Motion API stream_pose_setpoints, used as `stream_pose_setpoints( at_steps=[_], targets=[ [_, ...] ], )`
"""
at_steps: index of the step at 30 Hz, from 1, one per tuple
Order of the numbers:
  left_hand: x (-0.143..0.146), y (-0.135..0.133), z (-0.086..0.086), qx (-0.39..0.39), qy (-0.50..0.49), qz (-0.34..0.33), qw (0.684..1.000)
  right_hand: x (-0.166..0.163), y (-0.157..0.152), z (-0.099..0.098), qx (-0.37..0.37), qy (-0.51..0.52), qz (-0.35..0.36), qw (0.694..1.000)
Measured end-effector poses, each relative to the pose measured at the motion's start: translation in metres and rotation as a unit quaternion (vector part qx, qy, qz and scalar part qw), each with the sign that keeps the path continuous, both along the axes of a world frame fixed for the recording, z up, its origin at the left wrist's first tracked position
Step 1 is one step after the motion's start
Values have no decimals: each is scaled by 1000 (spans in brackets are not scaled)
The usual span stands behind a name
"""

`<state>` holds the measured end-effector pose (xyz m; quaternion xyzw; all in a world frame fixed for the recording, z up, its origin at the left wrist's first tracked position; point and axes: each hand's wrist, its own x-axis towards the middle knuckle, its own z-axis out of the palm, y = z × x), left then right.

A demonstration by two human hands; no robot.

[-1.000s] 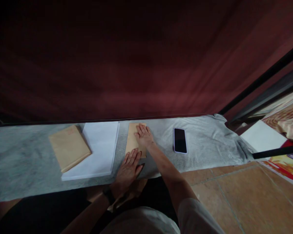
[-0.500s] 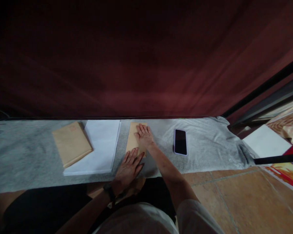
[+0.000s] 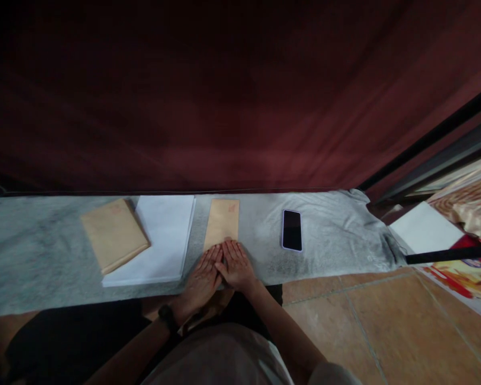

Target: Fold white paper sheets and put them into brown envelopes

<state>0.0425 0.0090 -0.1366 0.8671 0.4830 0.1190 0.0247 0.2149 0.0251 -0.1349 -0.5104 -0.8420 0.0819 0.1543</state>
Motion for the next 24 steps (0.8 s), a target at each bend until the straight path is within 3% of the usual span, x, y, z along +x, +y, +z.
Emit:
stream_pose_setpoints(
  at_steps=[7,13,24],
  targets=[
    [-7,4,3,-20,3,-9,1000,4,-36,8,13,-6,-12,1000],
    [-2,41,10,-36,-4,-42,998,2,-38,5,17,-8,-16,1000],
    [12,104,6,-30,-39,74,996,-1,-37,11,-2,-4,-42,999]
  ],
)
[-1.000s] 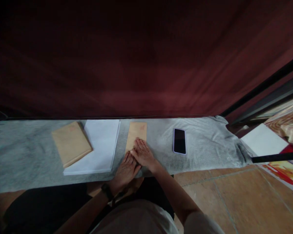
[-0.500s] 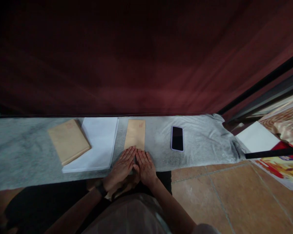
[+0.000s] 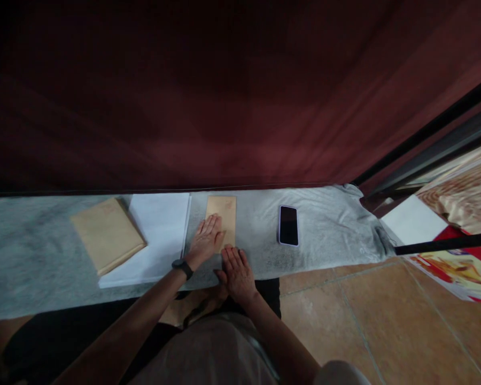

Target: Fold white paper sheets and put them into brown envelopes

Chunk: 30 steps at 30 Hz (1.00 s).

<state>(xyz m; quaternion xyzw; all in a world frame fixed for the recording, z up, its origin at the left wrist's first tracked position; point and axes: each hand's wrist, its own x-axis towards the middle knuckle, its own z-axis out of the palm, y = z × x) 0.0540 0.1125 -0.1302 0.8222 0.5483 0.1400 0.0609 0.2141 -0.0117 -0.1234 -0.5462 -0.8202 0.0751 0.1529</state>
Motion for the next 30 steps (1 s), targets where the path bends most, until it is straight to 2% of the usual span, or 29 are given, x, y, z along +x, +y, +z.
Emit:
stream_pose_setpoints(
  at_steps=[8,13,16,19,21,30],
  targets=[
    [-17,-4,-12,25,-44,62,997,-4,-10,-2,3,-8,-79,997],
    [-20,-19,-4,16,-44,83,995,-5,-9,-1,-3,-1,-82,997],
    [-16,-42,5,9,-34,50,998,-5,-7,-1,-9,2,-75,997],
    [-10,-70,10,-2,-6,-39,999,-6,-4,-3,-13,-2,-57,998],
    [-8,-81,10,-8,14,-56,998,-7,-4,-5,-10,-9,-51,999],
    [-6,-84,17,-24,47,-50,997,-10,-5,-10,63,-22,-64,996]
  ],
)
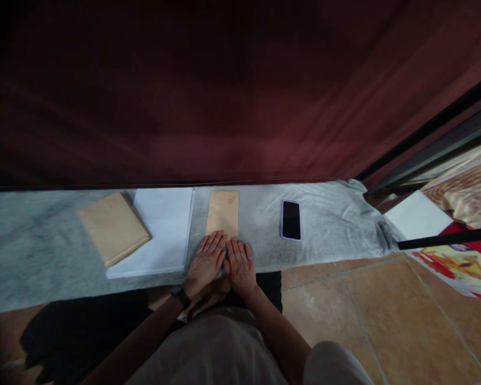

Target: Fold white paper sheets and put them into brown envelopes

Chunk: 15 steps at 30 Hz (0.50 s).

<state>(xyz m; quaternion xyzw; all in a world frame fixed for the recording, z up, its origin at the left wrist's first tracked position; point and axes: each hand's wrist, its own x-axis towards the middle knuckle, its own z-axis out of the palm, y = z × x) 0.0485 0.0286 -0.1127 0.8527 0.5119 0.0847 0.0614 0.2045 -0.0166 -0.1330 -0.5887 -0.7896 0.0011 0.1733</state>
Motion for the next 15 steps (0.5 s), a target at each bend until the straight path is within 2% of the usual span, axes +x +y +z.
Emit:
stream_pose_setpoints(
  at_steps=[15],
  targets=[
    [1,-3,2,12,-9,0,1000,0,2,-6,12,-9,-5,1000]
  ],
)
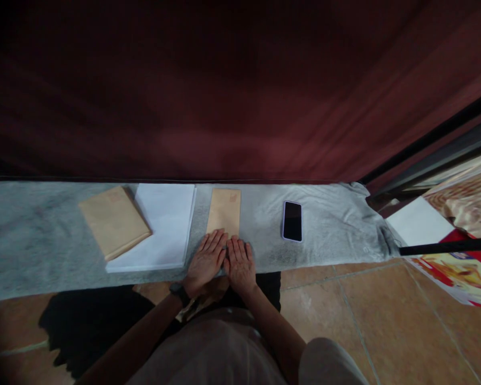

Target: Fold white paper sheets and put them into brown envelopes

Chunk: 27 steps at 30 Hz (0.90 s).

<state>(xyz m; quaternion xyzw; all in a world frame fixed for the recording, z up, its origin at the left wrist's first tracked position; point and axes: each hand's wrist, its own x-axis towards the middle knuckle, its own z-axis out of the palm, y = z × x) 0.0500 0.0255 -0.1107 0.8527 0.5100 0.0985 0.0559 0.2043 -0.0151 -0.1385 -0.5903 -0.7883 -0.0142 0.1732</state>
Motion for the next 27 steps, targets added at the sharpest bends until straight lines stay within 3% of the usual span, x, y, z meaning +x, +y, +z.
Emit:
stream_pose_setpoints(
  at_steps=[15,27],
  targets=[
    [-5,-14,-6,-5,21,-10,1000,4,-1,6,-34,-1,8,999],
    [-6,-18,-11,2,10,1,1000,4,-1,-2,4,7,5,1000]
  ],
)
